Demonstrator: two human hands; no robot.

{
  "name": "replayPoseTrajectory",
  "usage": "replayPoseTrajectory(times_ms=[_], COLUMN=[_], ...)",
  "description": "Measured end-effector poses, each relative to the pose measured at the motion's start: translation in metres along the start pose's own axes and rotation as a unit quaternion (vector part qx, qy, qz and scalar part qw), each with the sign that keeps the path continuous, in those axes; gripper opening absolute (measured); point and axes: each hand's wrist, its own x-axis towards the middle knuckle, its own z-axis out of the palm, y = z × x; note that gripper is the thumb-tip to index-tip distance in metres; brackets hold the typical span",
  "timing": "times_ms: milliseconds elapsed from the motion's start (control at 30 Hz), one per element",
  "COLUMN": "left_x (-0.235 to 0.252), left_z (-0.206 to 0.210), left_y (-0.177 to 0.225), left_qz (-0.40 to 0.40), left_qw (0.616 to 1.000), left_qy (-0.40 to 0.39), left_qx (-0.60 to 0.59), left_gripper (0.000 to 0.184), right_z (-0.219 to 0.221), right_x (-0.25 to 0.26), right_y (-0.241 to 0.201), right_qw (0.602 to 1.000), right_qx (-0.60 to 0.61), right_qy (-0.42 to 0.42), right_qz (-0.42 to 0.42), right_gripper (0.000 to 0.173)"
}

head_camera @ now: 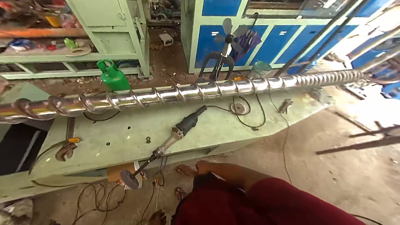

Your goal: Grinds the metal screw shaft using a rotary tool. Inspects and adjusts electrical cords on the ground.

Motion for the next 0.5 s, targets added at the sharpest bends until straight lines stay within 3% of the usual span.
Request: replayPoseTrajectory(times_ms=[67, 267, 400, 500], left_x=[0.010, -0.010, -0.031, -0.044], left_z=[-0.013, -0.027, -0.037, -0.016], left_y=[-0.006, -0.020, -0.026, 0.004], left_qz=[0.045, -0.026, -0.017, 0.031], left_qw=[0.999, 0.998, 0.993, 0.984], left_qy=[0.012, 0.029, 0.016, -0.027], left_qx=[-0.008, 0.052, 0.114, 0.171], left_gripper=[0.045, 0.040, 0.039, 0.041], right_z=[0.010, 0.081, 0.106, 0.118], right_x=[-0.010, -0.022, -0.042, -0.049], right_y=[0.021, 0.072, 0.049, 0.068], right_qw=[1.000, 0.994, 0.981, 0.960], right_qx=[0.000, 0.091, 0.179, 0.252], right_qy=[0.008, 0.048, 0.014, 0.051], right_qz=[0.018, 0.042, 0.073, 0.114], right_gripper=[0.052, 0.046, 0.048, 0.049])
